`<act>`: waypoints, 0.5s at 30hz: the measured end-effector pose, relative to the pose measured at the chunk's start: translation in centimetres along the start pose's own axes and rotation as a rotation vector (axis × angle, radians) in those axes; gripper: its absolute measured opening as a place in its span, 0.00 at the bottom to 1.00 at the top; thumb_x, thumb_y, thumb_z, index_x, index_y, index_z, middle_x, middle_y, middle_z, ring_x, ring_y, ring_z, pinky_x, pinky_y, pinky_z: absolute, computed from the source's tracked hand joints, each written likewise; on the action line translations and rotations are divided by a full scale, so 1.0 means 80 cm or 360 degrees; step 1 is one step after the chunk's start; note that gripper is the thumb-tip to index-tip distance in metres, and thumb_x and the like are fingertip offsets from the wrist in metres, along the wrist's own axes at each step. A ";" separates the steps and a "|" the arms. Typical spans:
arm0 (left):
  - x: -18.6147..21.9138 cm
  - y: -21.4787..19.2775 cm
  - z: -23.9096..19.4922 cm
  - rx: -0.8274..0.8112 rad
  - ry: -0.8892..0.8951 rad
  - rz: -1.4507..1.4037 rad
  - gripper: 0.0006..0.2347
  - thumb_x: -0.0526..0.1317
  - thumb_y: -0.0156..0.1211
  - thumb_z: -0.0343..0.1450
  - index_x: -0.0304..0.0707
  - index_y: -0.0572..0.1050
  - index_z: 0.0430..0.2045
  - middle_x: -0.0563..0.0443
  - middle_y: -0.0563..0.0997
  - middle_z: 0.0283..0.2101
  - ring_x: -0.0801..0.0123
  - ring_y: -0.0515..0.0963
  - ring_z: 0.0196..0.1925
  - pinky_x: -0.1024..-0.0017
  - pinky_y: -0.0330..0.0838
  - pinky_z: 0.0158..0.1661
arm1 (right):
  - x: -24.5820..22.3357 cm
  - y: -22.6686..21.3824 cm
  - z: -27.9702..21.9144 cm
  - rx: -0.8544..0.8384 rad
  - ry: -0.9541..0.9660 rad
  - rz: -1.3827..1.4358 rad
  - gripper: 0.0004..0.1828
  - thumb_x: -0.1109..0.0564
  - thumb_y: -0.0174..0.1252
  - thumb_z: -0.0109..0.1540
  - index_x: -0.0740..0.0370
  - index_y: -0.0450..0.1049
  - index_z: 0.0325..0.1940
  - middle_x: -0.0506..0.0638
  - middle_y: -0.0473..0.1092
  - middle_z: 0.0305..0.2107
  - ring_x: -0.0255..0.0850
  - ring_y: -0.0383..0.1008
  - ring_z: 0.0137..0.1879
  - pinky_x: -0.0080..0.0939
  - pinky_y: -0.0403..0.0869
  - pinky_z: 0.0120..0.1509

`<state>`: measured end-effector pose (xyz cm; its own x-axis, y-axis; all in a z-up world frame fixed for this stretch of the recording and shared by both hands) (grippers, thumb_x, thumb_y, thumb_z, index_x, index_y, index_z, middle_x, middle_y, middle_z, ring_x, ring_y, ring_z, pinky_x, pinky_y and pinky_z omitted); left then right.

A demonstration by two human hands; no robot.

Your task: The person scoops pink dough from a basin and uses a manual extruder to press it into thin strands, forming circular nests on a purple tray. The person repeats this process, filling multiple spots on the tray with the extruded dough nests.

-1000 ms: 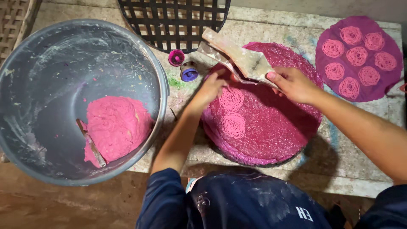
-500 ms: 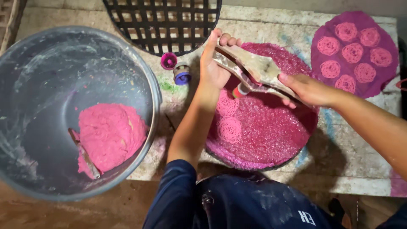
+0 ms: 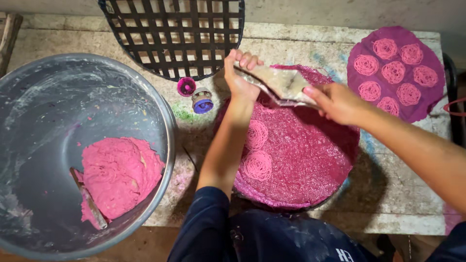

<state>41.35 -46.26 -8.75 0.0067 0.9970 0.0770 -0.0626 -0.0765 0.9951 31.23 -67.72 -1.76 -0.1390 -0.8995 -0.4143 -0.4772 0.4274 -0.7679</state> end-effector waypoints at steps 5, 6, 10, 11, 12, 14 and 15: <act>0.027 0.032 0.013 -0.0125 0.0068 0.0102 0.11 0.46 0.54 0.73 0.48 0.63 0.23 0.62 0.61 0.22 0.74 0.62 0.26 0.66 0.64 0.40 | -0.041 -0.012 -0.009 0.0213 -0.0398 0.0171 0.35 0.32 0.40 0.68 0.65 0.77 0.43 0.50 0.72 0.19 0.40 0.73 0.27 0.45 0.73 0.35; 0.033 0.033 0.012 -0.0081 0.0078 0.0126 0.11 0.46 0.54 0.73 0.48 0.63 0.22 0.62 0.61 0.22 0.74 0.62 0.26 0.66 0.64 0.39 | -0.041 -0.005 -0.010 0.0154 -0.0355 0.0210 0.35 0.31 0.40 0.68 0.64 0.77 0.44 0.51 0.72 0.19 0.41 0.73 0.26 0.47 0.73 0.35; 0.027 0.025 -0.011 0.0100 0.0090 0.0139 0.11 0.46 0.53 0.72 0.49 0.62 0.22 0.62 0.61 0.21 0.74 0.62 0.25 0.66 0.64 0.37 | -0.023 0.003 -0.020 -0.0024 -0.0135 0.0177 0.38 0.30 0.38 0.68 0.65 0.79 0.42 0.53 0.73 0.19 0.44 0.75 0.26 0.49 0.74 0.36; 0.019 0.025 -0.014 0.0141 0.0086 0.0121 0.11 0.46 0.53 0.72 0.49 0.62 0.21 0.62 0.61 0.21 0.74 0.62 0.24 0.66 0.64 0.37 | -0.016 -0.002 -0.022 -0.0050 -0.0071 0.0120 0.39 0.29 0.38 0.68 0.67 0.79 0.40 0.53 0.73 0.20 0.44 0.75 0.27 0.49 0.75 0.37; 0.010 0.026 -0.013 0.0165 0.0070 0.0077 0.11 0.46 0.53 0.72 0.49 0.62 0.21 0.62 0.61 0.20 0.74 0.62 0.24 0.66 0.64 0.37 | -0.014 -0.014 -0.024 0.0013 -0.0073 0.0062 0.39 0.29 0.39 0.69 0.68 0.78 0.40 0.54 0.74 0.20 0.44 0.76 0.27 0.49 0.75 0.38; -0.005 0.031 -0.003 0.0208 0.0035 -0.0014 0.11 0.46 0.52 0.70 0.49 0.61 0.19 0.62 0.61 0.20 0.73 0.61 0.23 0.66 0.64 0.36 | -0.013 -0.034 -0.026 0.0144 -0.0075 -0.0056 0.39 0.29 0.41 0.70 0.70 0.76 0.38 0.54 0.74 0.20 0.44 0.77 0.28 0.48 0.75 0.39; -0.003 0.037 0.003 0.0166 0.0061 0.0021 0.11 0.45 0.52 0.71 0.49 0.61 0.19 0.62 0.61 0.20 0.73 0.61 0.23 0.66 0.63 0.36 | -0.016 -0.038 -0.025 0.0194 -0.0105 -0.0036 0.38 0.29 0.41 0.69 0.68 0.77 0.40 0.54 0.74 0.21 0.44 0.77 0.28 0.48 0.74 0.39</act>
Point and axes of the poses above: each hand's wrist, its own z-axis towards the middle knuckle, its own y-axis out of the palm, x = y × z, the point moved 9 cm from there along z, towards the middle knuckle
